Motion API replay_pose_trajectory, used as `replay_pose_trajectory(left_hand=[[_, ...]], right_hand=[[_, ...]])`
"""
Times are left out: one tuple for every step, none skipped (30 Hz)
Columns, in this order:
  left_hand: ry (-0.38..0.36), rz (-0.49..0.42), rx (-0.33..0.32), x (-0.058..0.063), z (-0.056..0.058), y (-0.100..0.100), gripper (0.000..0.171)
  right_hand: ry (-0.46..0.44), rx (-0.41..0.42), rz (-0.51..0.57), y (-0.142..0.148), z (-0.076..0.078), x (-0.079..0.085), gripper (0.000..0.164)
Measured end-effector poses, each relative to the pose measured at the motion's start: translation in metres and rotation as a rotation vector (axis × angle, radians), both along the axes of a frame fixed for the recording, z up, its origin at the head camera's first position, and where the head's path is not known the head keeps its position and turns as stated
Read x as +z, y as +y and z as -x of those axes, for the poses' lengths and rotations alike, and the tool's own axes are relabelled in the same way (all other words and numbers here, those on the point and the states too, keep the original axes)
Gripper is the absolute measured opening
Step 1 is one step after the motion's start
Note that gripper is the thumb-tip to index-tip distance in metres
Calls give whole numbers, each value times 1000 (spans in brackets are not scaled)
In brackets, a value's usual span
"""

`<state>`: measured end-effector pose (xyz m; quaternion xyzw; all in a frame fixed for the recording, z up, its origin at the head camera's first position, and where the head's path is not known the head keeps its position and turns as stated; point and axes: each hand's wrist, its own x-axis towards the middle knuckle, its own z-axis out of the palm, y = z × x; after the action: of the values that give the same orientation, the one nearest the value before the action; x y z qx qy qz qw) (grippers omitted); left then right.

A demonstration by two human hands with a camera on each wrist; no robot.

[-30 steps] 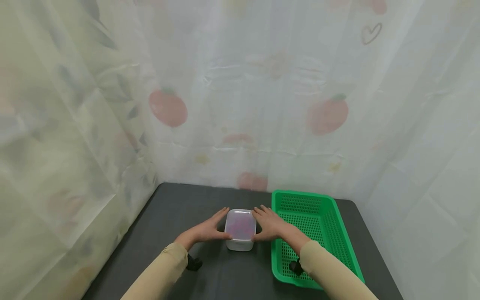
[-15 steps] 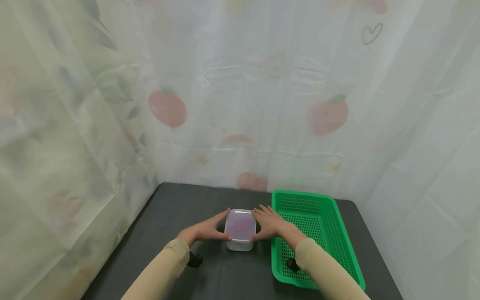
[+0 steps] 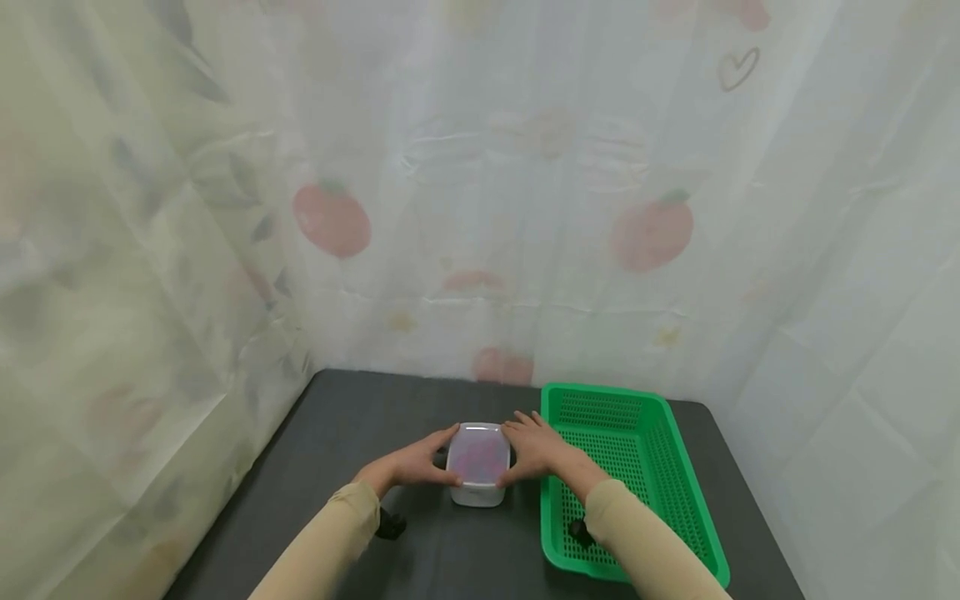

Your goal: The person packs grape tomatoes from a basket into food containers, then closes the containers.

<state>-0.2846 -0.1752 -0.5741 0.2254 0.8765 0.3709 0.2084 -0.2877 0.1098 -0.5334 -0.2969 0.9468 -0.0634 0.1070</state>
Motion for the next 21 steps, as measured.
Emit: replay_pose_trajectory(left_hand=[[-2,-3,-1,-1,0,-1,106],[-1,-3,-1,-1,0,-1,105],[-1,-2,0,-2,0,-2,105],[-1,-1,3,-2,-1,-2,105],[-2,0,6,-2,-1,-2,105],[0,2,8,-2,-2,-2,105],[0,-3,9,-2,-2,-2,105],[0,-5,8,-2,-3,-2,105],[-1,-9,7,-2,-4,-1,105],[-3,-14,5,-3,-5,-1,106],[-5,-22,4,-3,-6,-1,106],[-9,-30,1,-3,-7,-1,106],[-11,-36,-3,-3,-8,-1,106],[-15,-39,-3,-3,-8,0,105],[-20,-43,-2,-2,-8,0,106],[-23,-48,-1,-2,-8,1,106],[-27,-50,2,-1,-8,1,106],[-32,-51,4,0,-8,2,106],[-35,-48,8,0,-7,2,107],[-40,-47,12,0,-7,2,107],[-40,-43,14,1,-7,2,107]], right_hand=[[-2,0,4,-1,0,-1,104],[-3,0,8,-2,1,-1,104],[-7,-1,12,-3,0,-2,103],[-10,-2,15,-4,1,-2,103],[-11,-3,16,-4,1,-2,103],[-10,-3,14,-4,1,-2,103],[-9,-3,10,-5,0,-2,102],[-7,-1,9,-5,0,-2,102],[-8,1,6,-5,0,-2,102],[-7,4,1,-5,-1,-3,102],[-5,6,-4,-5,-1,-3,102],[-3,7,-7,-5,-2,-3,102],[-5,5,-6,-4,-2,-2,102],[-8,2,-3,-4,-2,-2,102],[-11,-3,-4,-4,-3,-1,103],[-11,-9,-3,-3,-2,-1,103],[-14,-15,-1,-3,-2,0,103],[-17,-20,-2,-2,-2,1,103],[-19,-23,-5,-2,-2,1,103],[-20,-24,-9,-1,-2,2,103],[-19,-22,-17,-1,-2,2,103]])
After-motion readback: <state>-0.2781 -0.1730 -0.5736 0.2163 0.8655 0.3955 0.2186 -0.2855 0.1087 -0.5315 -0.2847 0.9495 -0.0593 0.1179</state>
